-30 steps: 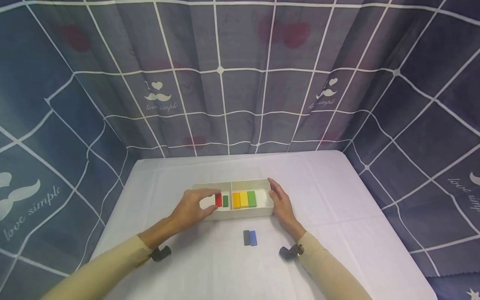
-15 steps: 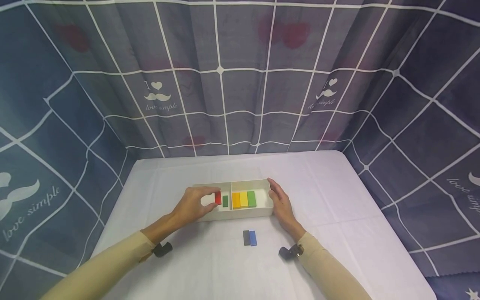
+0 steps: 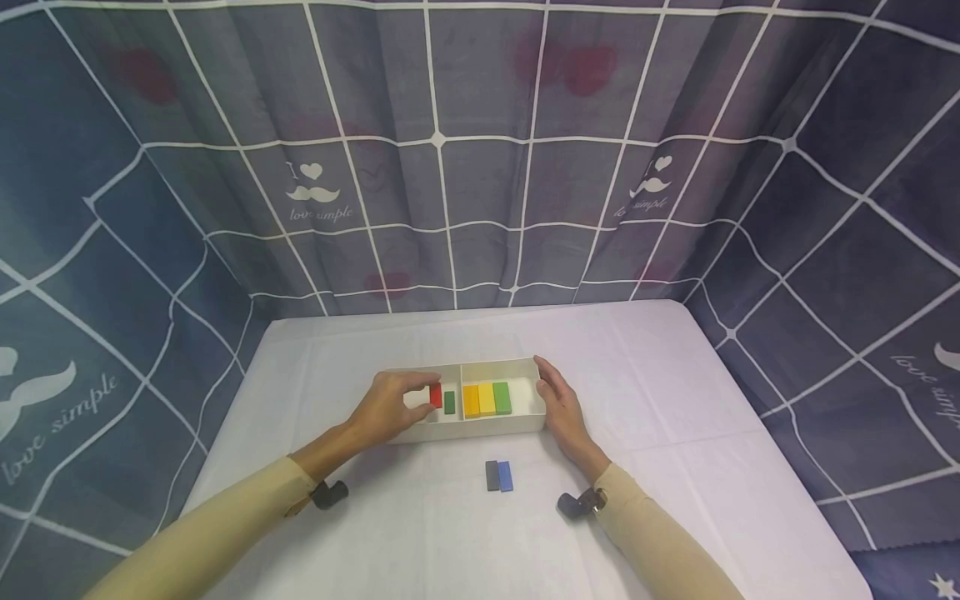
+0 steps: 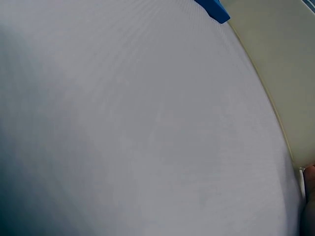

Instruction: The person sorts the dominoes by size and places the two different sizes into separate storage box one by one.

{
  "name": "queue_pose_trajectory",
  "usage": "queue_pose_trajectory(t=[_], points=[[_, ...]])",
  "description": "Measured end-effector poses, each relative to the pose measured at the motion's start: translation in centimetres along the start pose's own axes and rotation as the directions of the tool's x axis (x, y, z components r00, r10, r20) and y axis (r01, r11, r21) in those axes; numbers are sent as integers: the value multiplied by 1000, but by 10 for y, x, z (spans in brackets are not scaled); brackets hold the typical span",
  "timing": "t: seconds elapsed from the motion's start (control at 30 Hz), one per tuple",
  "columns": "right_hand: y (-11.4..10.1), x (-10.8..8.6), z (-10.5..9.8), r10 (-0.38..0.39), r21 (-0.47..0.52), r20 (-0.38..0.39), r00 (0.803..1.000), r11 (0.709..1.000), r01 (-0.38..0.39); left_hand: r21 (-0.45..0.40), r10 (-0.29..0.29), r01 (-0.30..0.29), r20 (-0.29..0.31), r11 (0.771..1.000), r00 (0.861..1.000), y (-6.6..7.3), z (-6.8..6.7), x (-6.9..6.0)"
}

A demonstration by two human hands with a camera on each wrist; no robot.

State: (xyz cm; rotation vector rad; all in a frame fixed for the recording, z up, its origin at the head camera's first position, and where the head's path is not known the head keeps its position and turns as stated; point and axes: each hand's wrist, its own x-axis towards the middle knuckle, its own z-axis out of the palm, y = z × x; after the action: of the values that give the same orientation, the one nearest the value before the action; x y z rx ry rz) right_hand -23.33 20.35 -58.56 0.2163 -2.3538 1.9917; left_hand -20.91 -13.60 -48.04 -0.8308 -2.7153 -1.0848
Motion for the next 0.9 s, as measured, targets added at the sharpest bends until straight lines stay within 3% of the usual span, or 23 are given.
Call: queue_pose_trajectory(t=[0.17,0.43,0.9], points=[[-1,0,0,-8,13,-3,1000,1000,8,-19,-40,41,24,999,999,-6,2,3],[1,0,0,5,-5,-3,1000,1000,-5,-24,-54,55,54,998,997,-11,5,5],[-2,-1,1,15,-6,0,1000,1000,-15,27,-92,90,116,996,989,-18,11,12]])
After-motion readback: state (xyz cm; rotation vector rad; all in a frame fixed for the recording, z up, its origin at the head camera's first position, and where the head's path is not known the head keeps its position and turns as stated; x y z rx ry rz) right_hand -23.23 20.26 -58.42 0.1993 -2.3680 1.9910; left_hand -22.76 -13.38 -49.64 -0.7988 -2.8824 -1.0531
